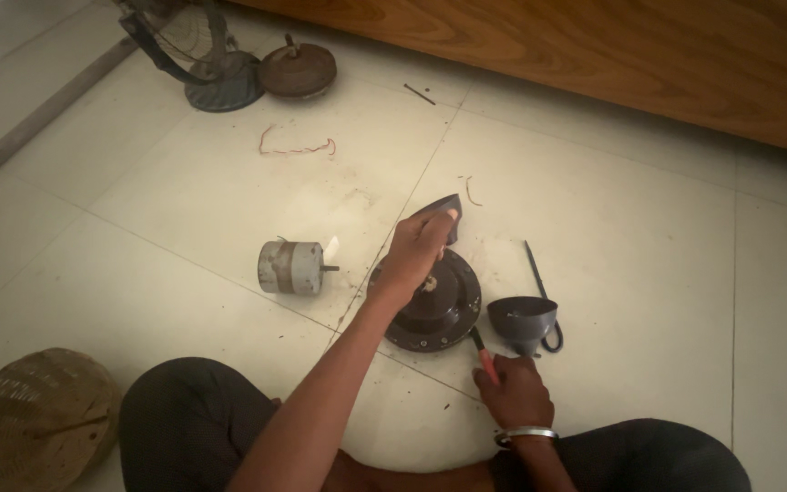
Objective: The person sits on the floor and disassembles a small appliance motor assembly. They pull the housing off the motor, use pliers to grip parts, work components loose by hand, and tap and press parts with a metal rod while separating the funnel-shaped covers, base plate, and motor from each other.
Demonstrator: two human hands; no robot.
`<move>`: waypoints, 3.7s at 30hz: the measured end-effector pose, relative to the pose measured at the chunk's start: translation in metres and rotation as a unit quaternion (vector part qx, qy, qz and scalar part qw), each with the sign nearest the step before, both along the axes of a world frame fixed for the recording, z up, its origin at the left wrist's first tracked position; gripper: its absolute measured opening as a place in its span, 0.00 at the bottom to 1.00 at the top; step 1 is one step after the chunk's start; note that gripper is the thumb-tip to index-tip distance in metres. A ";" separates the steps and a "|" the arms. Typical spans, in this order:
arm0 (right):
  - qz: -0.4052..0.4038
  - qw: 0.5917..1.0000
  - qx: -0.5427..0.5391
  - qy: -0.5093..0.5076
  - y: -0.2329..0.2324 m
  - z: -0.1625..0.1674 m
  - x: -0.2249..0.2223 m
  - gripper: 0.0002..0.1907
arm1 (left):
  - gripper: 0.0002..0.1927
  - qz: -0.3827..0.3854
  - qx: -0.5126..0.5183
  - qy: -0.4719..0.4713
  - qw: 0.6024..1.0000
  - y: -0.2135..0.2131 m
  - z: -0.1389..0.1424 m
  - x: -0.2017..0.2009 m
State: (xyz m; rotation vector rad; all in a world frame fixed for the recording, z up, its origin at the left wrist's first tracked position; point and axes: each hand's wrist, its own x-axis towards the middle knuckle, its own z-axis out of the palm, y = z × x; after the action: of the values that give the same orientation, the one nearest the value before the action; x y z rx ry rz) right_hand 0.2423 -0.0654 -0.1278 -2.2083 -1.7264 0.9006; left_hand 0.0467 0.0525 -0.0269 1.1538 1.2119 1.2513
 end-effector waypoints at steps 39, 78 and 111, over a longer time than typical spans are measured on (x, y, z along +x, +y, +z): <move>0.128 0.987 0.008 -0.095 -0.022 -0.007 -0.018 0.35 | 0.22 -0.019 -0.005 0.007 1.000 0.003 -0.008 -0.002; 0.136 0.984 -0.034 -0.107 -0.011 -0.041 -0.016 0.32 | 0.20 -0.252 -0.075 -0.090 0.961 0.039 -0.046 -0.029; 0.139 0.984 -0.030 -0.104 -0.014 -0.030 -0.017 0.33 | 0.20 0.176 0.367 0.207 0.890 -0.011 -0.054 0.009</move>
State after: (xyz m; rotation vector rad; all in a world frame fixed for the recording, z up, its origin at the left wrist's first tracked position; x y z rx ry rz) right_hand 0.2254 -0.0791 -0.1578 -2.2018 -2.1732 0.8102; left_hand 0.0559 0.0412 -0.0804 1.8808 1.3312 1.9010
